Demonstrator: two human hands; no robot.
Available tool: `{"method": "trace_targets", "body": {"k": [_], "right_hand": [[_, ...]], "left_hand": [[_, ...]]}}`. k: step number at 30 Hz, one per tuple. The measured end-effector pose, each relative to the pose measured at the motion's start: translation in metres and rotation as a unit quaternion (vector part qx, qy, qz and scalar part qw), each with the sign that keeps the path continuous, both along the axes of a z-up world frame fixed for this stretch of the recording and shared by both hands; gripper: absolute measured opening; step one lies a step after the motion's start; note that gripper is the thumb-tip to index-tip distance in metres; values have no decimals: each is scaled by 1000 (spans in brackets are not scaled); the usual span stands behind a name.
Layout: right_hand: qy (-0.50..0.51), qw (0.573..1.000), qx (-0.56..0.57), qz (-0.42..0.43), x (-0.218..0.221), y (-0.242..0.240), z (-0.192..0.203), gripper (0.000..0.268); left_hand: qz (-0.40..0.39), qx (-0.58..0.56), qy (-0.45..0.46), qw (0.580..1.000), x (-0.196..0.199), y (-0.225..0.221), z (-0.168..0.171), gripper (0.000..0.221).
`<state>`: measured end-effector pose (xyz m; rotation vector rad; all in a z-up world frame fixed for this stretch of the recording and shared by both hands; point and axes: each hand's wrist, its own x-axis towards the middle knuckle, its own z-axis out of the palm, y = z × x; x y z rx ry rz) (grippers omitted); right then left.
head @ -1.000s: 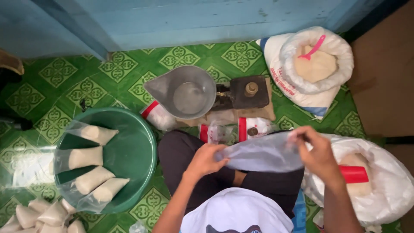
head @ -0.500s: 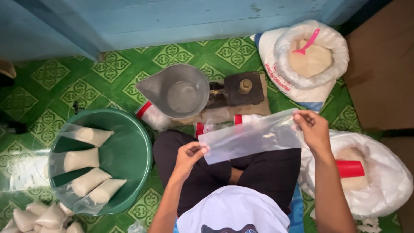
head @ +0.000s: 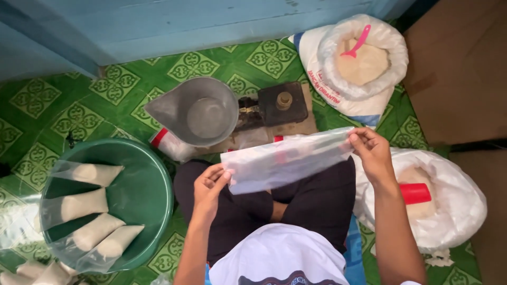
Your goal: Manually portioning white powder from a large bulk sack into smaller plastic bags using a scoop and a scale.
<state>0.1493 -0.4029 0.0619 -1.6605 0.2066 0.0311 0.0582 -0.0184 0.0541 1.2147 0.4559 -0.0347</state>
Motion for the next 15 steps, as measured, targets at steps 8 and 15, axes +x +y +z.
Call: {"method": "trace_targets", "body": {"k": [8, 15], "right_hand": [[-34, 974, 208, 86, -23, 34, 43, 56], [-38, 988, 95, 114, -27, 59, 74, 69]], "left_hand": [[46, -46, -55, 996, -10, 12, 11, 29], [58, -59, -71, 994, -16, 26, -6, 27]]}}
